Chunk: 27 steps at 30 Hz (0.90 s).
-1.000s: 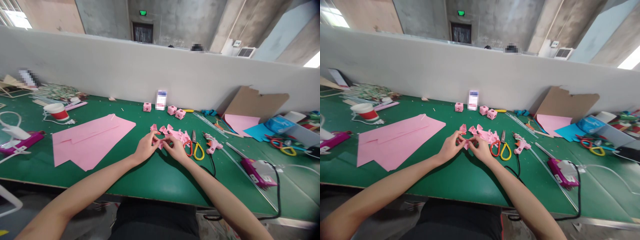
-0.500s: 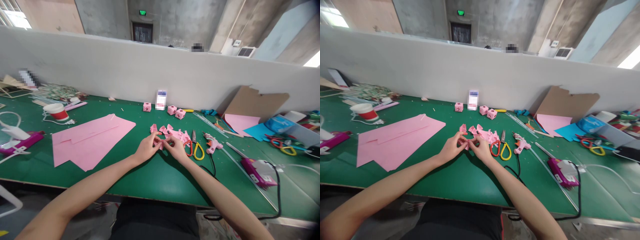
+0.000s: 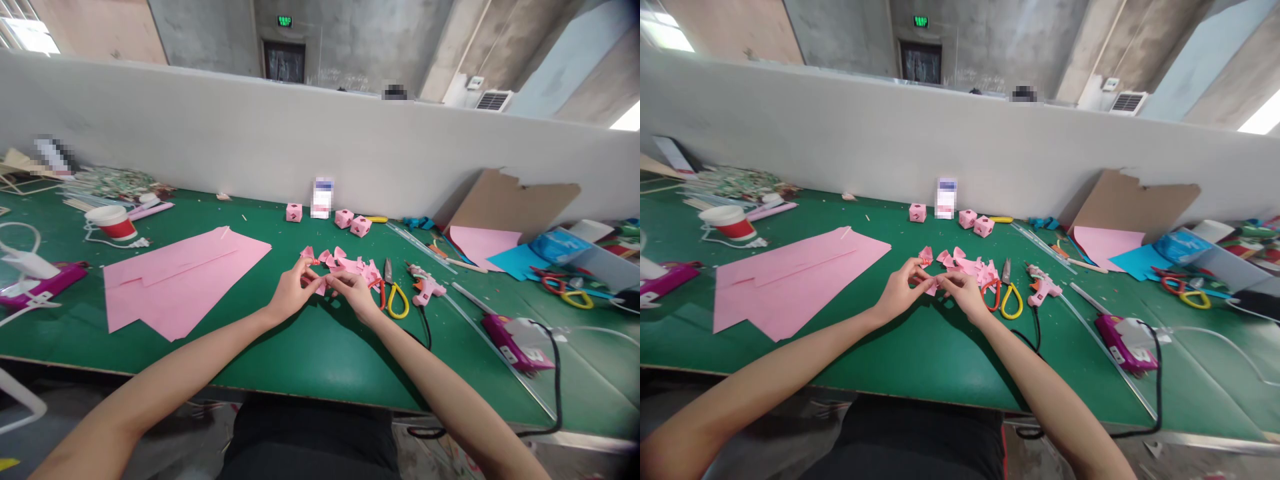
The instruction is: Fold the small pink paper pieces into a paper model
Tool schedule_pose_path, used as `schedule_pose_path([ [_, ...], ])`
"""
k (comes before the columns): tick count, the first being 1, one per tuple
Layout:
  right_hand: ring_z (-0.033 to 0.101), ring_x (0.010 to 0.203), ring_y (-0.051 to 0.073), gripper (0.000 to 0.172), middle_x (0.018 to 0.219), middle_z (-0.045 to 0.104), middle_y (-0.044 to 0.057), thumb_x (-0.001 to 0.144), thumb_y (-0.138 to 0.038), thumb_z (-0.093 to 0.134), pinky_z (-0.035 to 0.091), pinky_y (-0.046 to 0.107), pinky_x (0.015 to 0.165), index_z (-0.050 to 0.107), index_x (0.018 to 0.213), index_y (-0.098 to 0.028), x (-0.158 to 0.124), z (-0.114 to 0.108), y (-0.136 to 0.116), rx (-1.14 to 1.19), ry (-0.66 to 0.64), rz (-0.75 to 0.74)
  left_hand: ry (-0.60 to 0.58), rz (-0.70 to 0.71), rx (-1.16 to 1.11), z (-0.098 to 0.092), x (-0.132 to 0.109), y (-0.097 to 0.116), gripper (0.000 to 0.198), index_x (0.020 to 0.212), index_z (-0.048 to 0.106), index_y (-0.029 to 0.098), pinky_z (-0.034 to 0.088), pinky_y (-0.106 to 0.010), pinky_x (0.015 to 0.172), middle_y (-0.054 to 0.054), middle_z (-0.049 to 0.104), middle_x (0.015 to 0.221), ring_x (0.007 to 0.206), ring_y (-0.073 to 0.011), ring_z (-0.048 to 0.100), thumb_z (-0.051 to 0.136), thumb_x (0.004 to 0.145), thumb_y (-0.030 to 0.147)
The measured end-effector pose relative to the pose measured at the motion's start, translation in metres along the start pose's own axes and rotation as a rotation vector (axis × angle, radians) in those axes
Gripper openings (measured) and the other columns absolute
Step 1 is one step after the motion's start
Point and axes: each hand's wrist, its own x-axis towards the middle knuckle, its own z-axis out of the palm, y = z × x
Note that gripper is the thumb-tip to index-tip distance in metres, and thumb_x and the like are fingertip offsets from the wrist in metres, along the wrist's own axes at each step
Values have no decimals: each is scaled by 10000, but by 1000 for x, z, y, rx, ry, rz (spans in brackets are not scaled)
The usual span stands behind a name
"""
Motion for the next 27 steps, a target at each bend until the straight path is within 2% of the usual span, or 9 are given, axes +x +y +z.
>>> schedule_pose_path([
  [10, 643, 703, 159, 323, 781, 686, 35, 719, -495, 738, 528, 254, 576, 709, 822, -190, 0, 1, -2, -31, 11, 21, -11, 21, 18, 1, -1, -2, 304, 1138, 514, 200, 563, -303, 744, -17, 714, 829, 749, -163, 705, 627, 869, 282],
  [15, 638, 671, 144, 310, 730, 669, 20, 753, -492, 707, 510, 236, 558, 691, 790, -184, 0, 1, -3, 15, 19, 41, -36, 20, 7, 2, -2, -4, 304, 1137, 522, 201, 567, -308, 754, -20, 722, 851, 765, -166, 707, 633, 869, 290],
  [21, 611, 596, 132, 335, 678, 670, 24, 742, -507, 709, 480, 235, 523, 683, 742, -173, 1, 0, -1, -71, 28, 52, -63, 36, 29, 2, -2, -4, 329, 1166, 518, 199, 567, -314, 753, -31, 728, 852, 783, -179, 712, 632, 872, 291],
  [27, 617, 624, 155, 295, 722, 691, 38, 799, -462, 659, 478, 261, 552, 693, 786, -169, 2, -2, 5, -256, 32, -69, -92, 26, 43, 2, -3, -4, 312, 1162, 527, 205, 568, -308, 729, -37, 730, 855, 774, -185, 716, 615, 874, 287],
])
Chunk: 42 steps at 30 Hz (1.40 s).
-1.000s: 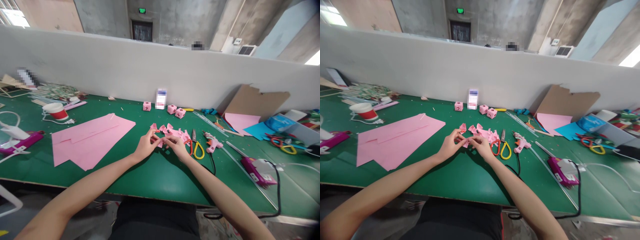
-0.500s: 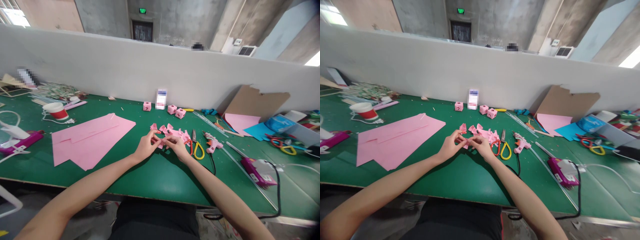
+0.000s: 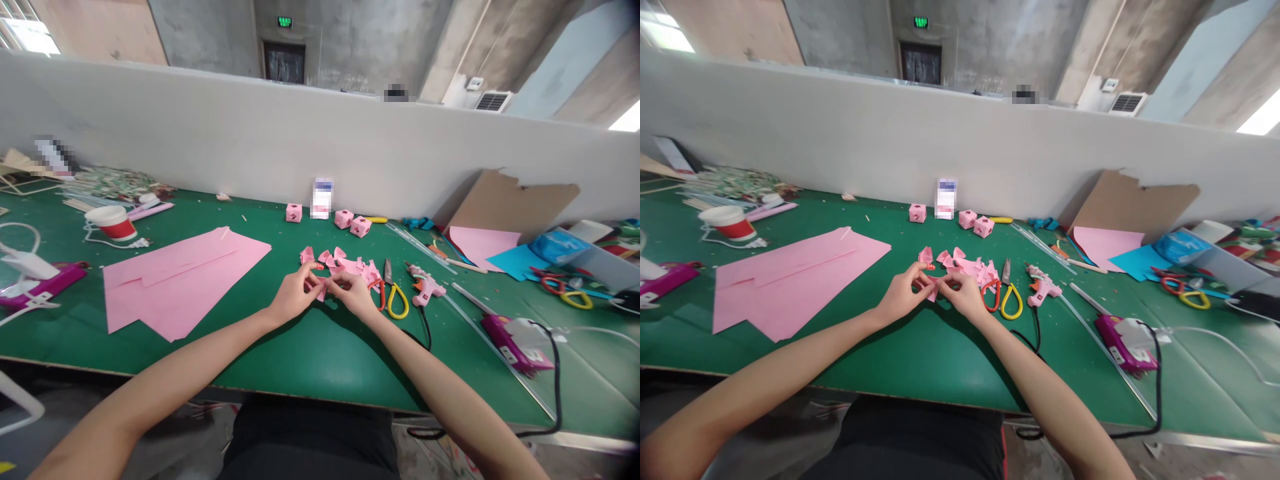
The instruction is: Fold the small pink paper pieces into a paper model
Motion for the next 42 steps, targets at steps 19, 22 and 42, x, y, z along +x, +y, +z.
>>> schedule_pose_path([
  [19, 631, 724, 176, 193, 808, 686, 41, 914, -349, 522, 468, 283, 613, 632, 861, -201, -6, 5, -7, -317, 93, -184, 38, -38, -32, 0, 2, -5, 327, 1151, 505, 205, 568, -293, 706, -32, 732, 886, 780, -176, 713, 626, 862, 296],
  [22, 633, 710, 179, 203, 807, 694, 44, 896, -376, 545, 462, 277, 577, 641, 858, -202, -6, 5, -8, -309, 113, -164, 54, -25, -8, -1, 4, -5, 314, 1146, 509, 209, 557, -299, 725, -17, 729, 847, 774, -177, 709, 628, 861, 268],
  [42, 598, 691, 215, 161, 711, 665, 38, 798, -312, 519, 442, 337, 704, 540, 665, -223, 15, -39, 11, -528, 402, -20, 128, 30, 218, -1, 9, -30, 389, 1163, 495, 184, 511, -415, 916, -112, 619, 1177, 1118, -237, 587, 534, 796, 62],
])
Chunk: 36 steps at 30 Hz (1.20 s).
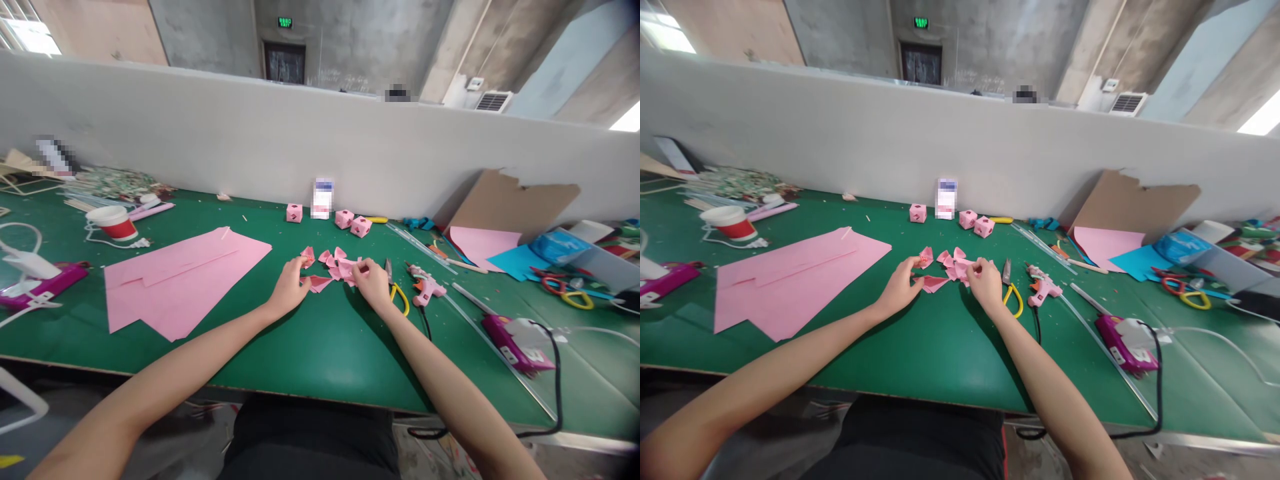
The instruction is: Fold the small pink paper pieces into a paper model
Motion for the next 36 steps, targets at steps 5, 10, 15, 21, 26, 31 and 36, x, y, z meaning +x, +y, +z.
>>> schedule_pose_path([
  [5, 601, 703, 214, 161, 720, 669, 32, 794, -303, 506, 436, 342, 733, 551, 665, -218, -2, 1, -5, -19, 27, -31, -102, -60, 16, 1, -1, 3, 412, 1173, 496, 184, 472, -435, 970, -94, 655, 1130, 1119, -245, 587, 579, 783, 80],
  [10, 600, 770, 238, 145, 750, 686, 51, 791, -308, 525, 429, 338, 725, 578, 697, -211, -1, -3, -5, -25, 65, -22, -156, -73, -2, -4, 0, 11, 363, 1150, 530, 202, 471, -411, 932, -40, 709, 999, 1042, -239, 605, 581, 804, 103],
  [15, 601, 789, 239, 155, 757, 692, 42, 794, -299, 536, 422, 399, 871, 563, 659, -226, -4, 2, -7, -21, 12, -109, -137, -54, -11, -6, 0, 17, 316, 1124, 579, 215, 477, -371, 888, -22, 702, 920, 970, -224, 618, 610, 817, 148],
  [21, 620, 793, 233, 173, 804, 712, 41, 834, -298, 543, 381, 437, 959, 580, 683, -222, -4, 10, 0, -45, -31, -152, -172, -33, -47, -4, -2, 17, 184, 1013, 649, 211, 502, -347, 865, -46, 684, 990, 932, -203, 649, 627, 832, 189],
  [26, 624, 830, 244, 171, 848, 720, 59, 858, -310, 550, 427, 409, 878, 612, 728, -217, -3, 13, 7, -62, -65, -169, -136, 14, -89, -1, -3, 14, 274, 1108, 597, 212, 510, -368, 884, -54, 681, 1045, 969, -207, 651, 635, 837, 197],
  [31, 617, 886, 268, 170, 886, 718, 78, 872, -327, 562, 440, 414, 854, 636, 772, -211, -4, 12, 6, -86, -87, -202, -131, 39, -124, -1, -4, 16, 375, 1196, 532, 217, 502, -366, 901, -47, 678, 1041, 1006, -203, 643, 625, 837, 161],
  [36, 599, 950, 274, 189, 1003, 690, 108, 892, -335, 563, 466, 409, 842, 635, 996, -196, -11, 6, -11, -25, 1, -271, -169, 39, -116, -3, -4, 20, 295, 1154, 566, 228, 506, -331, 842, -17, 682, 912, 923, -194, 649, 608, 864, 201],
])
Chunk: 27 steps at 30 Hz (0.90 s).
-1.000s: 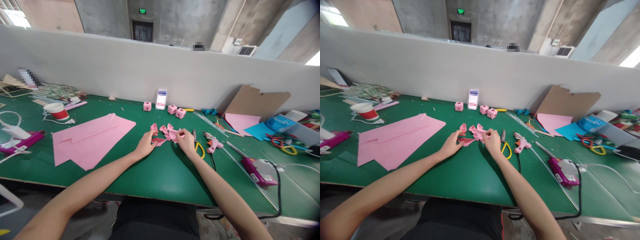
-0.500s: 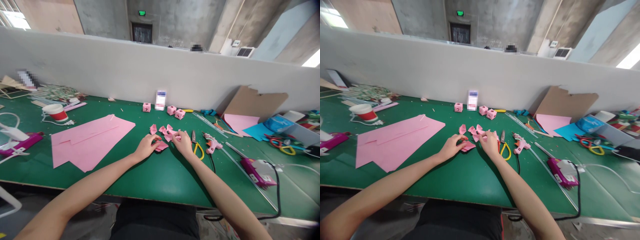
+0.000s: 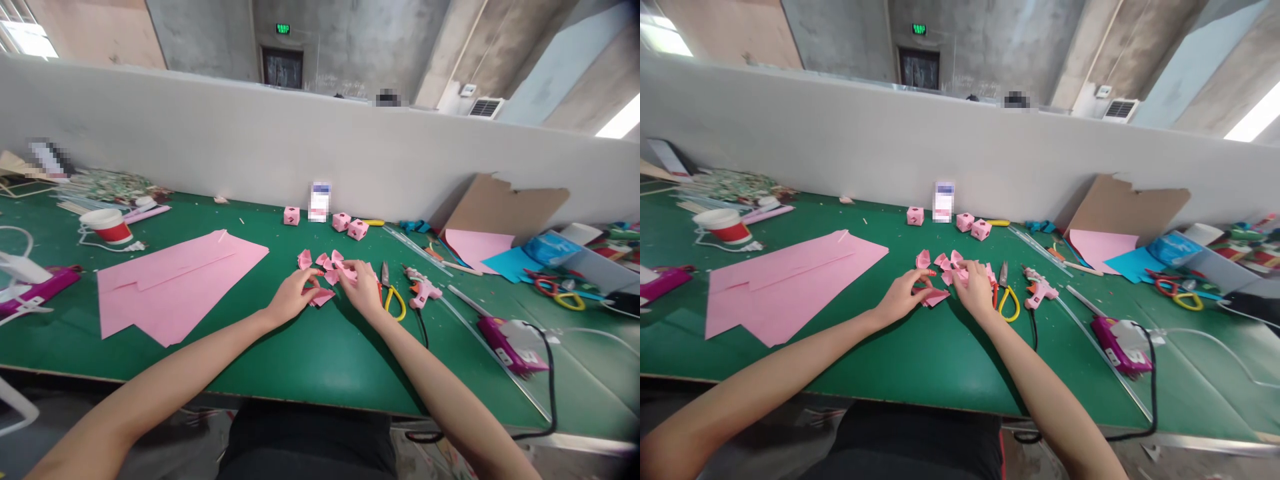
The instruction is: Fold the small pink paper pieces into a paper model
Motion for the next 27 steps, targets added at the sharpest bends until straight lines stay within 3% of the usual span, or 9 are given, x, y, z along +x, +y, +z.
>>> schedule_pose_path([
  [5, 596, 954, 237, 116, 951, 679, 72, 922, -293, 549, 471, 374, 851, 633, 956, -222, -9, -1, -23, 107, -232, -232, 19, -25, 2, -1, 1, -3, 296, 1163, 567, 220, 490, -340, 844, -30, 688, 916, 913, -207, 645, 618, 877, 280],
  [8, 594, 885, 219, 94, 894, 657, 63, 903, -276, 580, 482, 345, 782, 620, 957, -211, -13, 4, -23, 111, -309, -262, 20, -39, 3, -2, 2, -3, 284, 1152, 570, 213, 482, -339, 853, -29, 689, 900, 919, -208, 643, 618, 875, 255],
  [13, 607, 878, 212, 8, 879, 663, 61, 871, -202, 618, 484, 325, 751, 622, 877, -205, -11, 8, -12, 115, -285, -214, 6, -55, -42, -2, 1, 1, 292, 1152, 571, 221, 491, -315, 793, -35, 688, 926, 909, -203, 643, 617, 880, 315],
  [21, 659, 873, 206, 132, 961, 723, 68, 880, -208, 569, 513, 345, 771, 684, 945, -211, -5, 5, -4, 144, -255, -125, 126, -49, 61, -4, 3, -6, 255, 1130, 542, 220, 490, -356, 853, -15, 675, 880, 894, -199, 639, 582, 878, 221],
  [27, 684, 792, 211, 184, 911, 744, 54, 918, -291, 530, 535, 340, 719, 698, 943, -219, -8, 3, -11, 143, -156, -9, 254, -65, -51, -2, 3, -4, 429, 1274, 411, 183, 501, -343, 901, -98, 630, 1121, 1007, -186, 633, 551, 917, 375],
])
